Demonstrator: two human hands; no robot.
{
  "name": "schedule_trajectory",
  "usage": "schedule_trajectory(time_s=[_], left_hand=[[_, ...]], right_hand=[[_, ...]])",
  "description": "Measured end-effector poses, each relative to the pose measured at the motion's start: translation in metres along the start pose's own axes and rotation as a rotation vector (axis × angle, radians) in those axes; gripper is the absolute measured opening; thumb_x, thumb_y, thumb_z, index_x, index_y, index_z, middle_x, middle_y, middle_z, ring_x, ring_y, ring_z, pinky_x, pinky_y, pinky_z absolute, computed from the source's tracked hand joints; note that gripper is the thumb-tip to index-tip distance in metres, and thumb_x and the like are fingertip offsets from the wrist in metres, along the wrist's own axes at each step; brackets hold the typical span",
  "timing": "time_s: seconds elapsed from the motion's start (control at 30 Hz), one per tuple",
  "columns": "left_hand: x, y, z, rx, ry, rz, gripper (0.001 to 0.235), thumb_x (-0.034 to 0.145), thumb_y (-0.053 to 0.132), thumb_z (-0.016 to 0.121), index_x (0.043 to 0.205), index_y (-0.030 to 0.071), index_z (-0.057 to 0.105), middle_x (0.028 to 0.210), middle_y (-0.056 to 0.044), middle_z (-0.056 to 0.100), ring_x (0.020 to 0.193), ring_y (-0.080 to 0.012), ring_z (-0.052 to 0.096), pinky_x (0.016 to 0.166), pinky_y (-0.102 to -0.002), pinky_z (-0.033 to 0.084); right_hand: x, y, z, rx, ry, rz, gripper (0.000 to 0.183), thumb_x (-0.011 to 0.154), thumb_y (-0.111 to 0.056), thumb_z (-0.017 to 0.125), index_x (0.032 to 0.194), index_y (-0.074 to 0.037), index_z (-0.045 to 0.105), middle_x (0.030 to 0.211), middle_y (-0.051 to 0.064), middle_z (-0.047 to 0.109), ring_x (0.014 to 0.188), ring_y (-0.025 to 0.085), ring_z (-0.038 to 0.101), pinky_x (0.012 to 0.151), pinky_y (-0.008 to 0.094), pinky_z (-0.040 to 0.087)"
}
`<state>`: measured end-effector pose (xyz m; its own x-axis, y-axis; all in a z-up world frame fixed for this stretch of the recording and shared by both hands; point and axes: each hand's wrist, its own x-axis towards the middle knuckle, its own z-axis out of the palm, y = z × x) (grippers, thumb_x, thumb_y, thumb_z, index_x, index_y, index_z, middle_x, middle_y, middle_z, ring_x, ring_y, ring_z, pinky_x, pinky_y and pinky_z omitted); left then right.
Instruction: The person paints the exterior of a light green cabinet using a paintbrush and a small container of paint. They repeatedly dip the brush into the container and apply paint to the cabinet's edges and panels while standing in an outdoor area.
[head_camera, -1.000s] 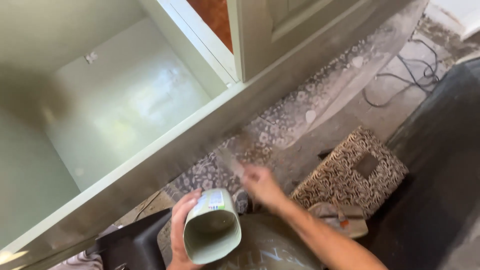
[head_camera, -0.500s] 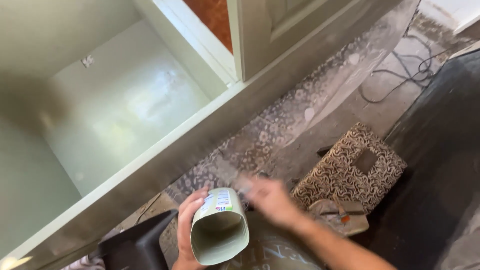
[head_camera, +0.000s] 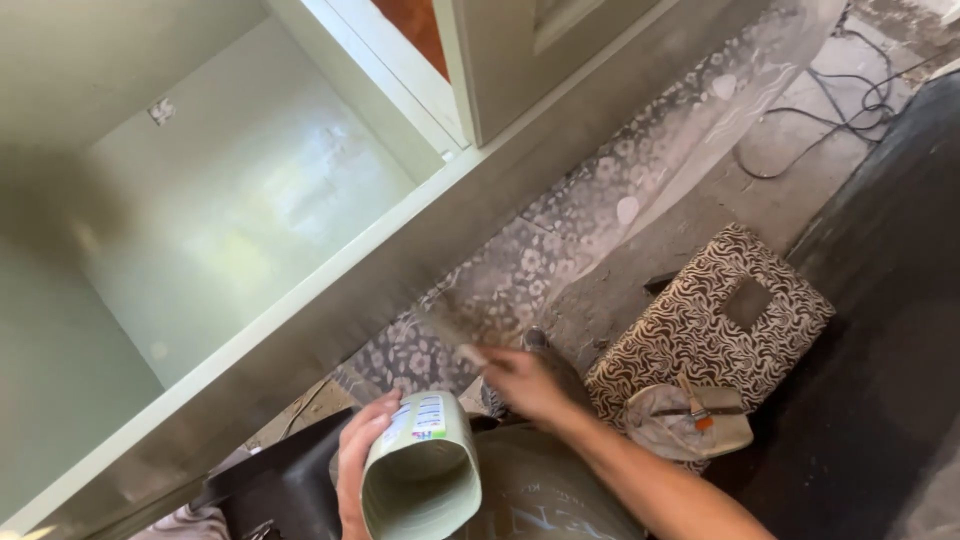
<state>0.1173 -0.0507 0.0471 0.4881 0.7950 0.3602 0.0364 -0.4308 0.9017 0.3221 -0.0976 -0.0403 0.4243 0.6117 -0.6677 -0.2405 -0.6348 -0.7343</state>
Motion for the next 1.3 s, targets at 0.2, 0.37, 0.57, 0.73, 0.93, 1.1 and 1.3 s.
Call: schedule_trajectory(time_s=[0.2,0.37,0.57,0.73,0.93,1.1,1.3], left_hand=[[-0.001,-0.001,-0.009,0.015,-0.011,0.043,0.035,0.097,0.017,0.060,0.126,-0.002,0.052,0.129,-0.025,0.058,0.127,-0.0392,0.063,0.114,-0.047,0.053],[0.001,0.014,0.004,0.077,-0.030,0.012,0.044,0.090,0.017,0.070,0.128,0.001,0.053,0.130,-0.023,0.061,0.127,-0.0358,0.065,0.113,-0.043,0.055],[0.013,0.012,0.007,0.003,-0.099,0.072,0.038,0.098,0.018,0.059,0.129,-0.002,0.050,0.130,-0.026,0.057,0.130,-0.0402,0.061,0.114,-0.048,0.052],[0.013,-0.003,0.001,-0.039,-0.094,0.105,0.042,0.098,0.021,0.063,0.132,0.000,0.049,0.132,-0.026,0.056,0.130,-0.0410,0.061,0.115,-0.050,0.053],[0.018,0.035,0.030,0.015,0.180,-0.066,0.033,0.096,0.022,0.060,0.122,0.002,0.057,0.121,-0.023,0.065,0.119,-0.0363,0.070,0.100,-0.043,0.062],[0.029,-0.001,0.017,0.001,-0.029,0.087,0.033,0.099,0.019,0.058,0.125,-0.001,0.055,0.129,-0.026,0.060,0.126,-0.0377,0.064,0.110,-0.044,0.054],[0.021,0.001,0.014,-0.021,-0.072,0.097,0.034,0.097,0.017,0.060,0.126,0.000,0.054,0.129,-0.026,0.060,0.126,-0.0386,0.064,0.110,-0.045,0.055]], right_hand=[[0.068,-0.034,-0.084,0.779,0.573,0.135,0.015,0.095,-0.019,0.059,0.109,-0.017,0.060,0.068,-0.003,0.055,0.045,0.008,0.042,0.037,0.021,0.031],[0.112,0.048,0.012,0.104,0.479,0.009,0.029,0.096,0.009,0.037,0.102,-0.006,0.061,0.093,0.005,0.063,0.072,0.013,0.060,0.054,0.022,0.050],[0.011,0.019,-0.012,0.161,-0.037,0.135,0.039,0.097,-0.006,0.056,0.134,-0.015,0.061,0.097,0.004,0.069,0.066,0.014,0.057,0.054,0.024,0.045],[0.158,0.022,-0.117,1.014,0.607,-0.163,0.041,0.089,0.001,0.060,0.127,-0.013,0.065,0.068,0.004,0.056,0.038,0.006,0.032,0.032,0.021,0.017],[0.055,0.085,0.029,-0.016,-0.031,-0.287,0.017,0.096,-0.011,0.057,0.090,-0.011,0.072,0.090,0.007,0.076,0.086,0.020,0.072,0.080,0.036,0.058],[0.041,-0.010,-0.076,0.264,0.356,-0.026,0.025,0.095,-0.039,0.062,0.084,-0.016,0.061,0.073,-0.002,0.058,0.062,0.014,0.053,0.059,0.031,0.043],[0.106,0.049,-0.039,-0.068,0.488,-0.261,0.023,0.105,-0.022,0.046,0.107,-0.008,0.064,0.092,0.005,0.066,0.069,0.014,0.061,0.058,0.027,0.051]])
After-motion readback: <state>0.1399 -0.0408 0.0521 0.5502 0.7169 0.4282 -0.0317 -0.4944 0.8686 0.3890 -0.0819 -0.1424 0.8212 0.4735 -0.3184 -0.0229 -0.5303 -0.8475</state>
